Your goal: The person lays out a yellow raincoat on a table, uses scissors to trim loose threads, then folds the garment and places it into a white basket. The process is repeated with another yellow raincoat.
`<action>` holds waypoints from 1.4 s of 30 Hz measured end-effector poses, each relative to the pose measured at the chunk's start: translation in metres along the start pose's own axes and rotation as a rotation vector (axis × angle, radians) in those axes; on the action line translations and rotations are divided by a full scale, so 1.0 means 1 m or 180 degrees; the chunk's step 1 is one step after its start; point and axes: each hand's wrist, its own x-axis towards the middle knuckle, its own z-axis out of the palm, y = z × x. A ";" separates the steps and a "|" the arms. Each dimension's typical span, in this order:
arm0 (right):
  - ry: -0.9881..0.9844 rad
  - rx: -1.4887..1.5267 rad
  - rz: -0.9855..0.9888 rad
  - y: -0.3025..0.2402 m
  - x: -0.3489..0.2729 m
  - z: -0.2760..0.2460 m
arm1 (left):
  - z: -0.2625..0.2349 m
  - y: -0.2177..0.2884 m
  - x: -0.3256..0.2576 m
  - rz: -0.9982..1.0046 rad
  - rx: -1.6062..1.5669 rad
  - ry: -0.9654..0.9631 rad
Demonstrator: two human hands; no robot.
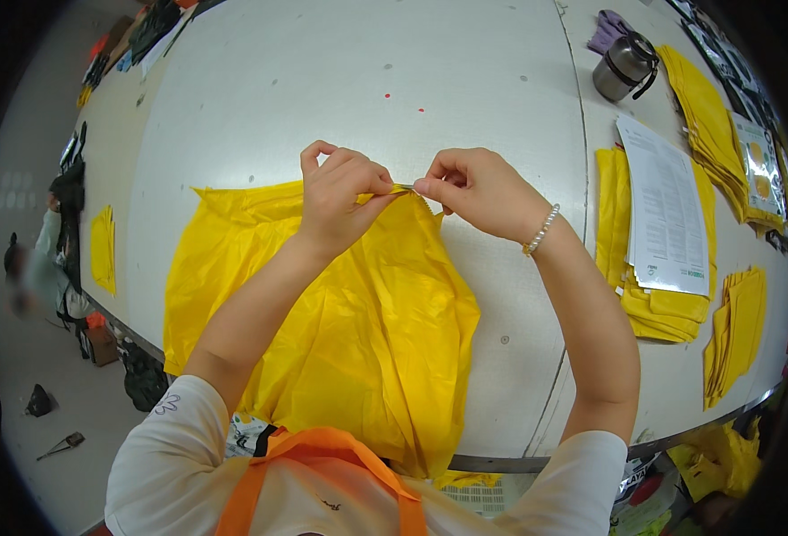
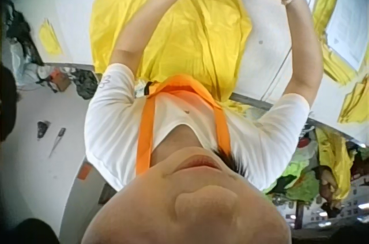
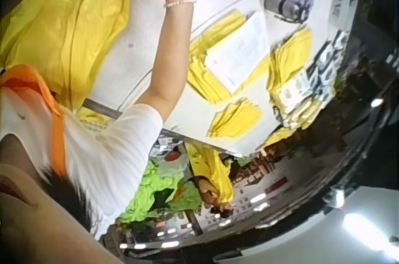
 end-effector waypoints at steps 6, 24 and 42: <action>0.0135 -0.0364 -0.0159 0.001 0.001 -0.001 | 0.003 -0.002 0.000 0.0024 -0.0004 0.0044; 0.3633 -0.2668 0.2126 0.210 -0.242 0.089 | -0.095 0.071 -0.229 -0.3500 -0.0649 -0.1155; 0.2039 0.1261 -0.0324 0.122 -0.171 0.263 | -0.139 0.144 -0.167 -0.3238 -0.4087 -0.0328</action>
